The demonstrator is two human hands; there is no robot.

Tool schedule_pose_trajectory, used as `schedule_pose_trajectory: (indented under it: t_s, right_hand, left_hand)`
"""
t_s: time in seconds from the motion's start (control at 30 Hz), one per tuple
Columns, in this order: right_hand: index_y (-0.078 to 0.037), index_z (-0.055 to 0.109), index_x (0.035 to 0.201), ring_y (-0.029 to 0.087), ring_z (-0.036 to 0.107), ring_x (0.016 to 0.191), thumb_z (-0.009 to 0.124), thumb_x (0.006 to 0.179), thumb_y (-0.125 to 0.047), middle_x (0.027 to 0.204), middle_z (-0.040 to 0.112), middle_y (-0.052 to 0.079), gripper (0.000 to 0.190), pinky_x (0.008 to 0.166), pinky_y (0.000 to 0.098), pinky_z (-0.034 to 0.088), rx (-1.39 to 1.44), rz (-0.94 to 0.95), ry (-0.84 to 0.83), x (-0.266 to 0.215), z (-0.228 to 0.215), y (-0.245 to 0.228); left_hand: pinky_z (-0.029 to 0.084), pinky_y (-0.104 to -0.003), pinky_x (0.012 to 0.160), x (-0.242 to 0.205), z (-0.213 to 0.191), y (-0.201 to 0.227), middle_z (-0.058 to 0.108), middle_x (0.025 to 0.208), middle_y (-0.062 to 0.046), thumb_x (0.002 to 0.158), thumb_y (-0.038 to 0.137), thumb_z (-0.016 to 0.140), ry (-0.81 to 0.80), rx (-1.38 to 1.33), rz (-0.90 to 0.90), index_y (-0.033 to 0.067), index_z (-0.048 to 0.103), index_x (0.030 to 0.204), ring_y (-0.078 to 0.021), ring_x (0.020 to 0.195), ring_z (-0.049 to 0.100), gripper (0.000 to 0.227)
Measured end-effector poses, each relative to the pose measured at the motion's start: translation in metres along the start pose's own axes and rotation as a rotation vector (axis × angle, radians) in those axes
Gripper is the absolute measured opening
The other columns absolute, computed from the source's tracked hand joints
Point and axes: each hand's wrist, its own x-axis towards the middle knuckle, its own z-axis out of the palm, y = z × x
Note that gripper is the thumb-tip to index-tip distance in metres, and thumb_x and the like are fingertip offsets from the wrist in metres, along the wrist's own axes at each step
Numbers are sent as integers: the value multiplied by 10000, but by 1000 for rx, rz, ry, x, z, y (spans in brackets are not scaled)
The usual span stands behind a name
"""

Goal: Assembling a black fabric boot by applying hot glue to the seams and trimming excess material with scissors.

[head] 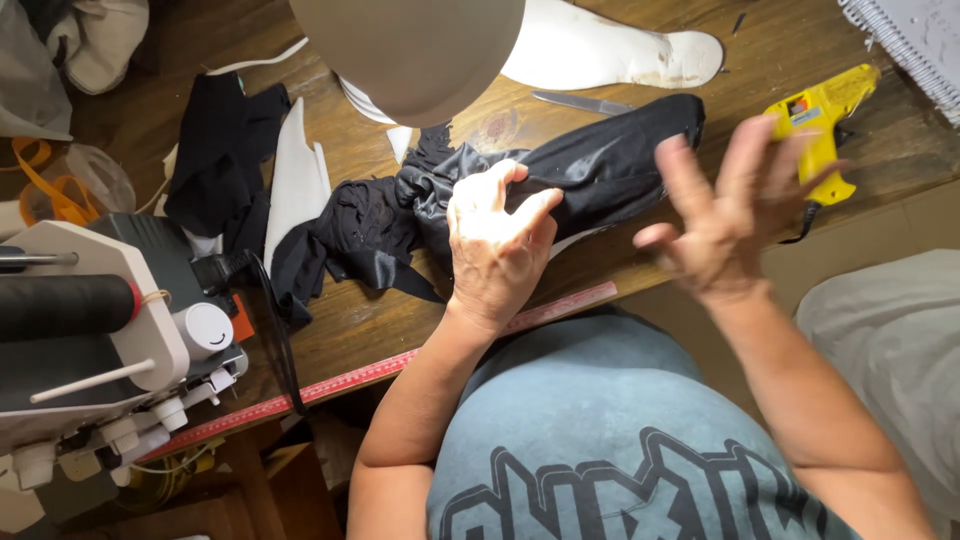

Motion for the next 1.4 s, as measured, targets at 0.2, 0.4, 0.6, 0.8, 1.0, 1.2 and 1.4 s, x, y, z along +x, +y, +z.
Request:
schedule_pose_trajectory:
  t_s: [0.2,0.4,0.6,0.8,1.0,1.2,1.4]
  right_hand:
    - [-206,789,1511,396,-62,1542,149,974,-826,1652,270,314,1041,1179,683,-150,216,-25,-21,-2,-2,-21]
    - [31,539,1601,434,16,1589,747,964,-606,1702,144,254,924,1298,678,27,583,-5,-170,61,-22,3]
    - [-10,414,1517,362,528,1342,924,712,-308,1189,734,121,998,1113,489,405,851,-14,-593,117,-32,-3]
    - [-38,509,1437,248,538,1309,937,724,-283,1198,738,86,867,1071,382,420,839,94,-517,98,-34,-6]
    - [-33,463,1424,269,475,1384,683,916,-248,1284,696,133,594,1182,422,241,971,127,-606,96,-44,2]
    - [76,554,1449,351,526,1296,886,846,-399,1182,740,123,837,1151,435,359,754,-14,-283,71,-22,-11]
    - [130,579,1398,338,345,1507,399,1198,-195,1141,711,256,422,1250,504,357,864,96,-111,-4,3,-8]
  left_hand:
    - [452,-466,899,6,-9,13,620,1196,-115,833,178,724,-25,25,-22,197,702,955,-356,1020,611,125]
    - [479,-459,910,6,2,11,626,1166,-138,916,264,822,9,35,28,167,667,844,-345,941,604,197]
    - [456,-420,833,20,-10,13,592,1014,-80,893,279,813,-60,-38,-11,101,616,1021,-311,870,577,296]
    - [482,-437,794,28,0,-3,632,906,-71,907,450,719,-285,24,-120,185,577,978,-343,865,553,310]
    - [550,-416,905,19,-24,-42,764,1118,-130,1081,135,579,-53,-35,-79,93,653,1339,-335,916,697,271]
    - [490,-458,820,-4,-35,-57,752,990,-96,1024,398,607,-196,146,-165,154,728,1192,-330,887,671,320]
    - [505,-406,821,-35,-50,-4,730,967,-85,1004,239,661,-147,-177,-204,86,718,998,-315,863,676,163]
